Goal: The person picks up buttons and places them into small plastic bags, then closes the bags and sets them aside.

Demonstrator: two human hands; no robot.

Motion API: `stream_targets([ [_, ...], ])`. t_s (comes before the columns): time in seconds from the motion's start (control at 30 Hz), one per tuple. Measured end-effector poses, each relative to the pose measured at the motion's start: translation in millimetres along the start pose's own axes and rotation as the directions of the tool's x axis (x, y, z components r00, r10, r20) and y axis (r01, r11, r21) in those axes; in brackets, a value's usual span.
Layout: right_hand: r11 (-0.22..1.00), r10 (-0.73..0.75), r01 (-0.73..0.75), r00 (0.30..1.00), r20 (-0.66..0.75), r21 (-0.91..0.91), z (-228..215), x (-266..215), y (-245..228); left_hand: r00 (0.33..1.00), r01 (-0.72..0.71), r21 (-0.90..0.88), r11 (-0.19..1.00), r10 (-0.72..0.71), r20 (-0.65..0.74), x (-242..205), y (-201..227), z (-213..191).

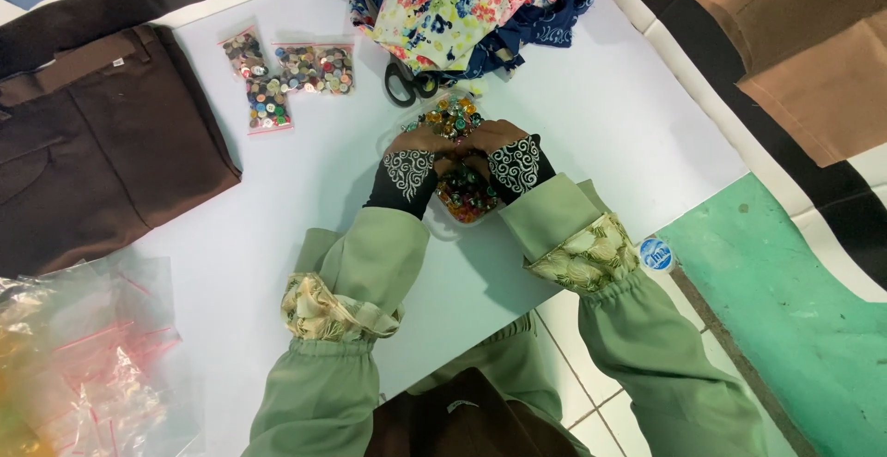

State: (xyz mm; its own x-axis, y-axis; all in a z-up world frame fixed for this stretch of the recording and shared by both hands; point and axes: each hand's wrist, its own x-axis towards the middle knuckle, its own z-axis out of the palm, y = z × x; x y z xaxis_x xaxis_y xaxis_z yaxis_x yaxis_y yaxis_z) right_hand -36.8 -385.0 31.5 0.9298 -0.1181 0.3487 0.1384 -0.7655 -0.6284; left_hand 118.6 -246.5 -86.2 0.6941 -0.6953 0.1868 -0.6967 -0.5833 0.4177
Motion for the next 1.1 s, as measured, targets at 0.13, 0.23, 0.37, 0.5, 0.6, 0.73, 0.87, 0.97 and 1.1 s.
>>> stream_targets([
  [0.13,0.911,-0.396,0.372,0.91,-0.122,-0.178,24.3,8.9,54.0,0.983,0.163,-0.056,0.985,-0.158,0.094,-18.9,43.1,-47.7],
  [0.23,0.858,-0.421,0.402,0.907,0.011,-0.319,42.5,18.7,88.9,0.998,0.059,-0.422,0.905,-0.047,0.04,-35.5,63.8,-78.7],
  [0.37,0.973,-0.211,0.203,0.975,0.073,0.107,17.9,17.9,39.8,0.991,0.062,-0.481,0.874,-0.111,-0.073,-57.1,101.7,-115.8],
  [0.5,0.999,-0.011,0.023,0.969,0.248,-0.047,-44.3,-0.7,-61.3,0.995,-0.036,-0.685,0.727,-0.037,-0.092,-45.6,56.0,-83.4],
  [0.6,0.95,0.208,-0.216,0.976,0.058,0.225,-24.4,5.5,-20.4,0.974,-0.151,-0.703,0.695,-0.017,-0.226,-27.9,24.6,-47.9],
  [0.73,0.898,0.237,-0.275,0.96,0.148,0.344,-32.4,2.0,3.3,0.99,-0.095,-0.57,0.816,0.02,-0.137,-38.6,50.2,-83.0],
  [0.87,0.856,0.222,-0.297,0.951,0.217,0.423,-44.7,3.2,-6.3,0.974,-0.226,-0.703,0.675,0.168,-0.151,-38.9,52.2,-98.1],
  [0.97,0.76,0.153,-0.254,0.965,0.214,0.599,-33.1,8.9,22.3,0.988,-0.034,-0.453,0.891,0.099,0.119,-14.7,69.6,-95.1],
  [1.1,0.726,0.165,-0.272,0.96,0.225,0.632,-31.1,7.2,36.3,0.924,-0.368,-0.522,0.769,0.242,-0.294,1.7,6.5,4.1],
])
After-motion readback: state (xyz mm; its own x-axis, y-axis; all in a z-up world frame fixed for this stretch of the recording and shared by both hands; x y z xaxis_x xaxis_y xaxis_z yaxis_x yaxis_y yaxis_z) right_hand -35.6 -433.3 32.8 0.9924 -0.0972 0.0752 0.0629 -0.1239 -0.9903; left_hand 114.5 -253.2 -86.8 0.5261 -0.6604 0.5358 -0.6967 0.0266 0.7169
